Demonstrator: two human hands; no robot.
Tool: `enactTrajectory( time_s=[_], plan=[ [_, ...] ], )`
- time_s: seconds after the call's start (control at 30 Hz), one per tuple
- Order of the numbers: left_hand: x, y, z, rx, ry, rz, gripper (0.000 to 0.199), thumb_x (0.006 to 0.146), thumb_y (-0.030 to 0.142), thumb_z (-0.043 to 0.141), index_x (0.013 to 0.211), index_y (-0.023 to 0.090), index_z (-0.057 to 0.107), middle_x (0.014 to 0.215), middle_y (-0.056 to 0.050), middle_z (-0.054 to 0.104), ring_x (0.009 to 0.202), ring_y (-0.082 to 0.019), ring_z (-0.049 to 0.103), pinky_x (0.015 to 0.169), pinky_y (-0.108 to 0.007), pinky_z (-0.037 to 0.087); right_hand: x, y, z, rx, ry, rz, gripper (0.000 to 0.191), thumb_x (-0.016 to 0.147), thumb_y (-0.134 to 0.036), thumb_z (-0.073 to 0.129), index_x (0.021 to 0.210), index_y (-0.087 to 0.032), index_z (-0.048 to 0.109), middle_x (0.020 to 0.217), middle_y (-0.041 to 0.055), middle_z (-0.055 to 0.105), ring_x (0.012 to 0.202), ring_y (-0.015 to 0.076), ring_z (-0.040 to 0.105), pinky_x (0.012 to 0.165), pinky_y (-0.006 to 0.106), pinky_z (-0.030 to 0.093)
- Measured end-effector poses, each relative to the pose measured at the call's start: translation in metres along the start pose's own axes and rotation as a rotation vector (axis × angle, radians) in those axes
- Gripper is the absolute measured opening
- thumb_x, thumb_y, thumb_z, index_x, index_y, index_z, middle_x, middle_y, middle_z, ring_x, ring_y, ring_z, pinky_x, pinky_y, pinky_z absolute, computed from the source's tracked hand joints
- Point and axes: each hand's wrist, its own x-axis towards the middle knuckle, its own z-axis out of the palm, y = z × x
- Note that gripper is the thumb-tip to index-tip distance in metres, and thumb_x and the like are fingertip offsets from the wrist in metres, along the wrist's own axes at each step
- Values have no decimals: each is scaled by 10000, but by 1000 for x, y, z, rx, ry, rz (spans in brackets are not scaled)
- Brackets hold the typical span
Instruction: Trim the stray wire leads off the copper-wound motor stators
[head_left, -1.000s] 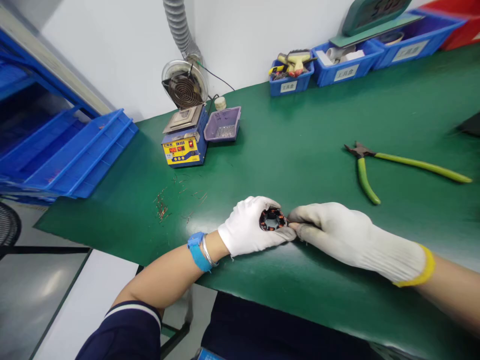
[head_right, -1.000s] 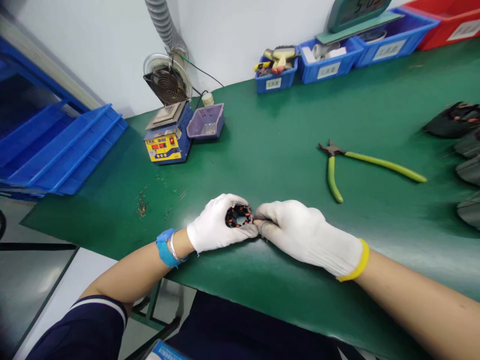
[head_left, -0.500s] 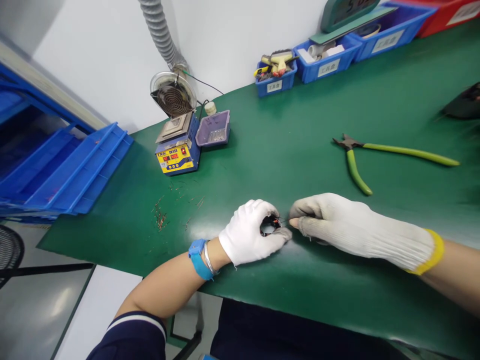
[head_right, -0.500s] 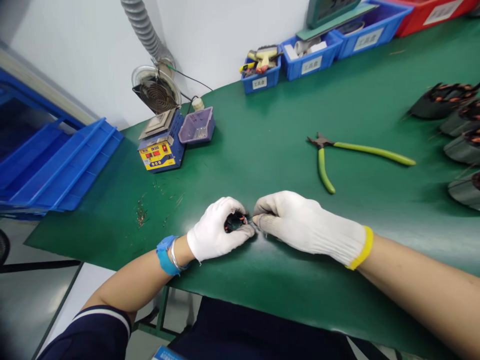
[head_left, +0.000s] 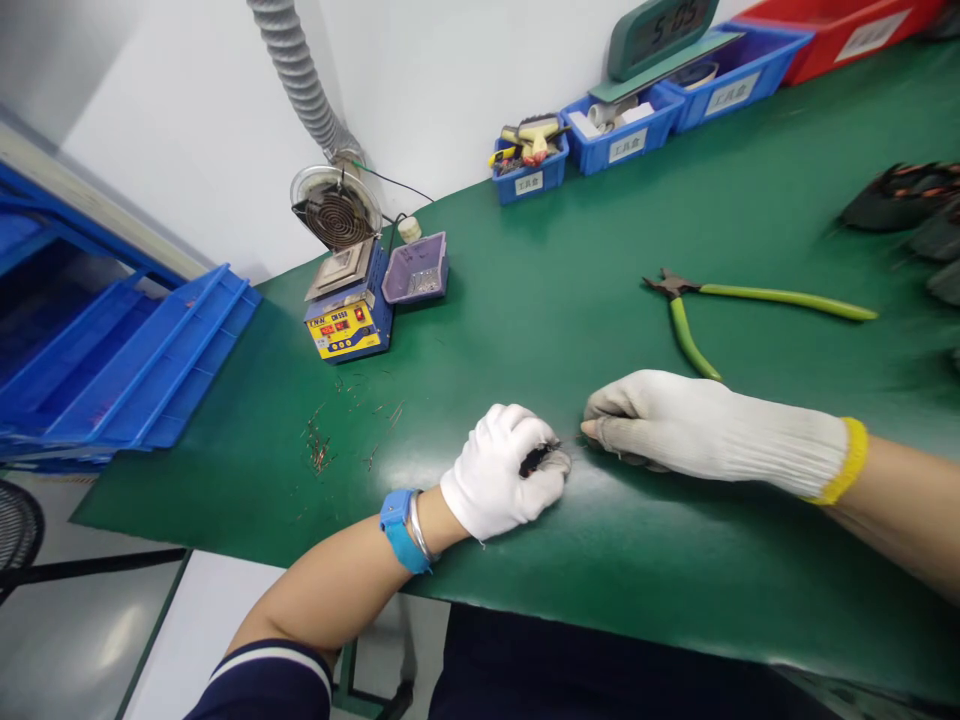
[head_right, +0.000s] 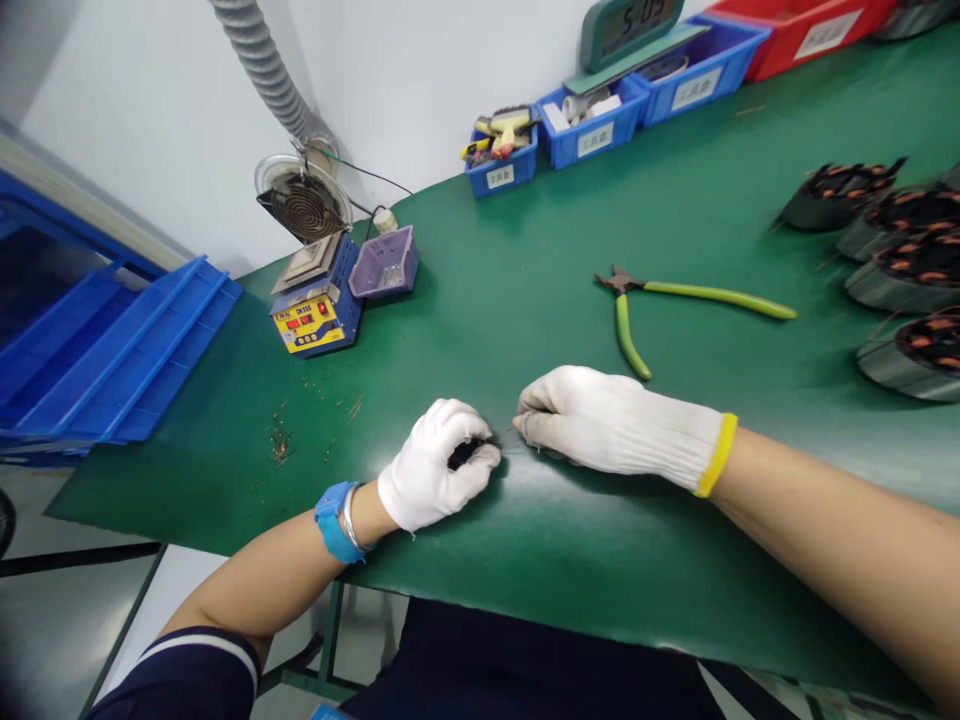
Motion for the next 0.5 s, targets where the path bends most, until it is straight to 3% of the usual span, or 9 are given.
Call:
enactTrajectory(
  time_s=[0.13,0.23,0.3,0.43,0.5],
  plan=[
    [1,0,0,1,-30,-15,115,897,338,585,884,224,593,897,-63,667,837,-215,584,782,-381,508,-6,6,-8,-116,-151,-82,329,861,-485,512,680,-229,609,638,23,649,554,162,552,540,290,396],
    [2,1,1,-8,-46,-34,100,885,323,577,854,228,570,882,-58,655,835,-214,578,781,-380,505,-1,11,-19,-90,75,-66,431,809,-602,577,1017,-265,748,983,60,783,841,266,707,681,333,496],
    [3,1,2,-15,-44,-40,92,873,315,571,840,232,546,874,-57,643,834,-217,574,775,-381,502,6,8,-23,-29,119,-55,520,770,-642,623,1115,-276,754,1075,59,791,934,292,718,722,341,513],
    [3,0,3,-32,-33,-64,104,810,293,585,827,243,496,852,-46,611,810,-219,554,755,-383,497,17,-12,-13,183,-246,-33,479,672,-681,748,703,-206,696,689,49,724,625,178,645,583,278,487],
    [3,1,3,-49,-26,-82,137,785,297,601,839,246,487,853,-39,601,812,-220,552,757,-387,501,20,-19,-3,382,-332,34,516,572,-660,839,615,-193,621,582,38,664,554,139,603,555,251,506]
  ],
)
